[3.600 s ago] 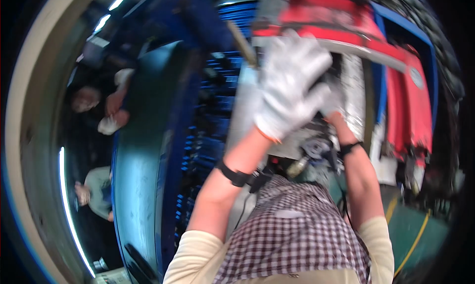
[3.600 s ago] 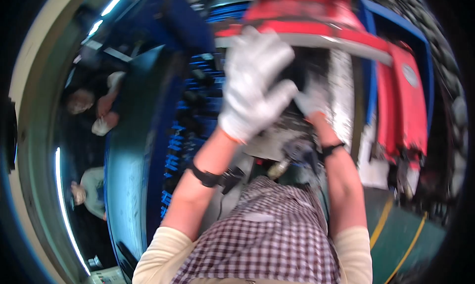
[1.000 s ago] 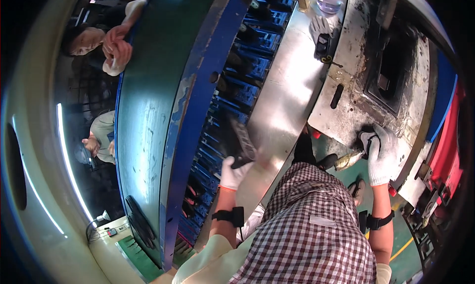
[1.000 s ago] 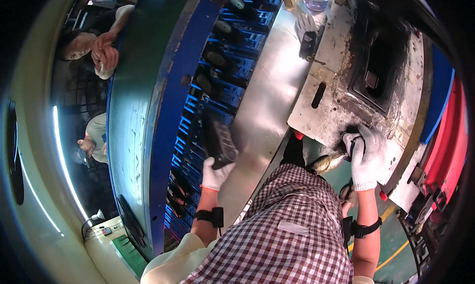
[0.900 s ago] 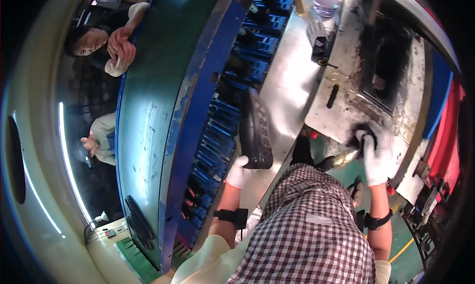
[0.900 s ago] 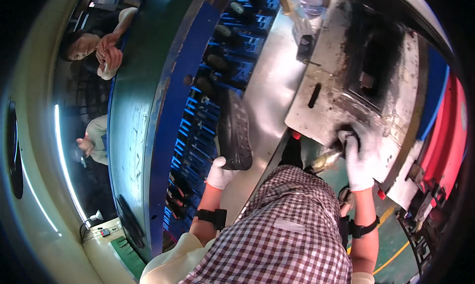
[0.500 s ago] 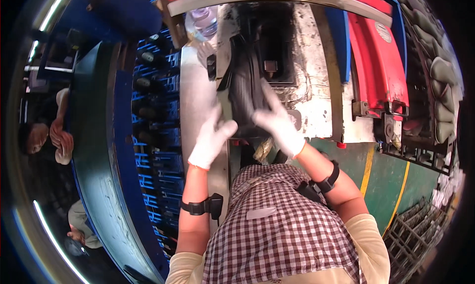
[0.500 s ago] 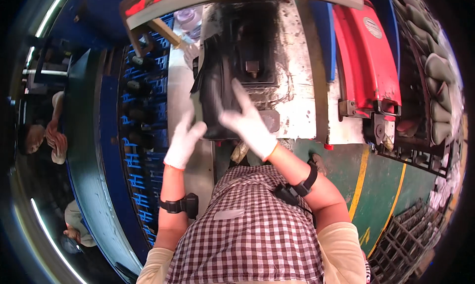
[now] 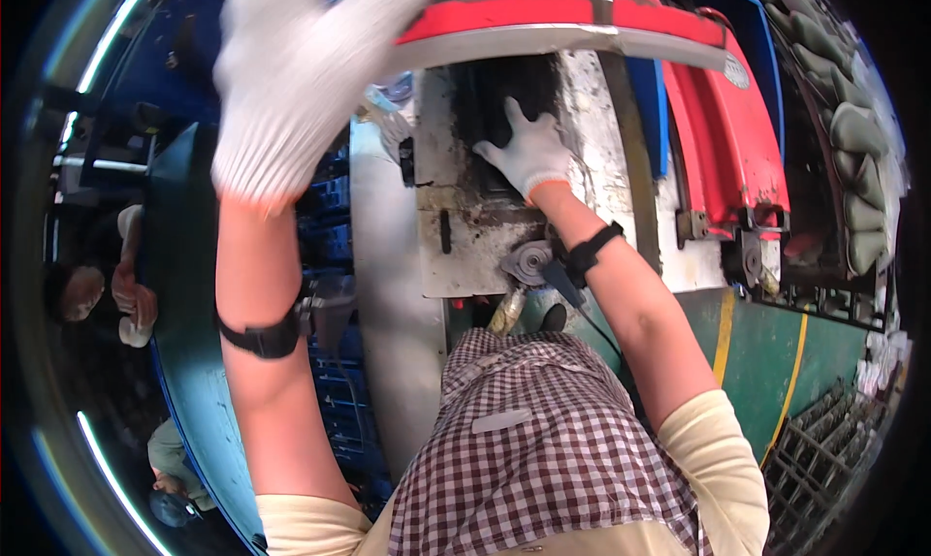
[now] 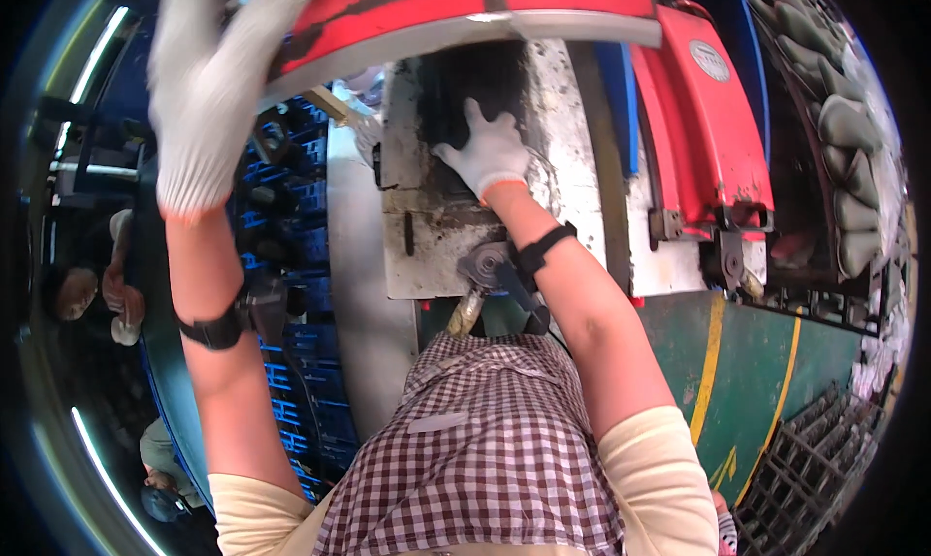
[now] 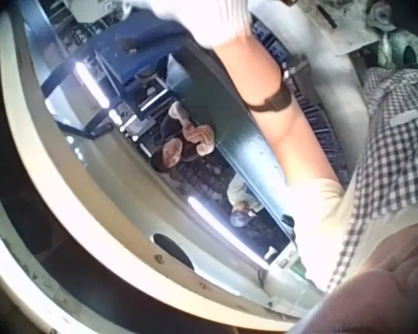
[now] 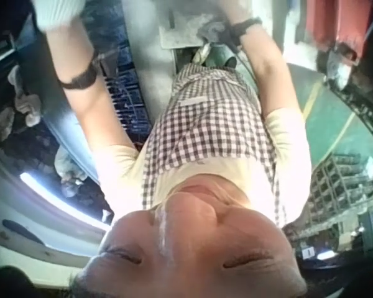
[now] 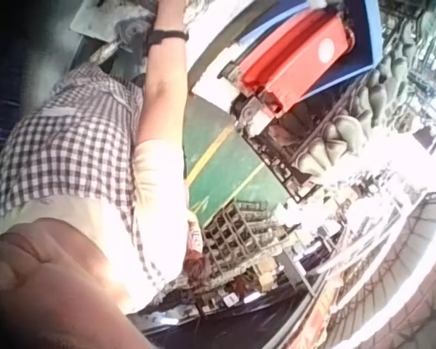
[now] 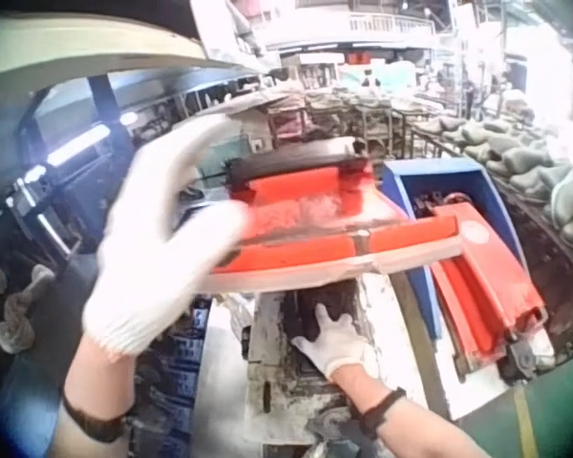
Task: Operating industrial machinery to last and press shoe soles in a factory setting.
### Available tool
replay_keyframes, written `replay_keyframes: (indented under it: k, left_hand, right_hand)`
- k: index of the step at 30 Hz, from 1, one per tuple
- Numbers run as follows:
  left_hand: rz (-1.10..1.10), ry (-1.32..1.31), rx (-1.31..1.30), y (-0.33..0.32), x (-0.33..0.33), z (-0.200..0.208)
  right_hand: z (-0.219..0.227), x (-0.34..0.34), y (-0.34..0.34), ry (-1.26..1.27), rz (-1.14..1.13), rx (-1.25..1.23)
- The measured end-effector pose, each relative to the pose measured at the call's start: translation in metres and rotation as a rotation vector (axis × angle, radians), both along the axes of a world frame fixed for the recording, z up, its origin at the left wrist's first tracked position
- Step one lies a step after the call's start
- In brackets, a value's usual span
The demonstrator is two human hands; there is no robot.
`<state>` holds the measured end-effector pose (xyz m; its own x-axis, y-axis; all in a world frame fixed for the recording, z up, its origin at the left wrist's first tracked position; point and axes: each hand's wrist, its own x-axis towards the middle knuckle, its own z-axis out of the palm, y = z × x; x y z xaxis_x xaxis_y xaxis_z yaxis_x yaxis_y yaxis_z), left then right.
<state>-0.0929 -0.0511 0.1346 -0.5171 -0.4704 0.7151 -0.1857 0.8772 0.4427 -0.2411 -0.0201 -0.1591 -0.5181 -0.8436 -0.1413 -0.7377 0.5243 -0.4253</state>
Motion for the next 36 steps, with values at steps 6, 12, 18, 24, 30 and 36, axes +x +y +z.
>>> replay_keyframes:
  k: [6, 12, 18, 24, 30, 36]
  left_hand:
    - [-0.133, -0.199, -0.482, -0.057, -0.069, -0.005]
    - [-0.118, -0.5, -0.221, -0.041, -0.071, 0.016]
    - [-0.366, -0.91, 0.719, -0.035, -0.061, -0.019]
    - [-0.276, -1.032, 0.8, 0.018, -0.055, -0.093]
    - [-0.147, -1.059, 0.339, 0.058, -0.044, -0.197]
    - [-0.05, -1.04, 0.265, 0.076, -0.043, -0.249]
  right_hand:
    - [-0.018, -0.003, 0.014, 0.115, 0.057, -0.125]
    - [-0.025, -0.024, 0.028, 0.055, 0.093, -0.058]
    - [-0.025, -0.042, 0.172, -0.878, 0.149, -0.288]
    - [-0.033, -0.047, 0.269, -1.324, 0.237, 0.114]
    - [-0.045, -0.011, 0.237, -1.492, 0.462, 0.483]
    - [-0.077, 0.041, 0.21, -2.165, 0.262, 0.348]
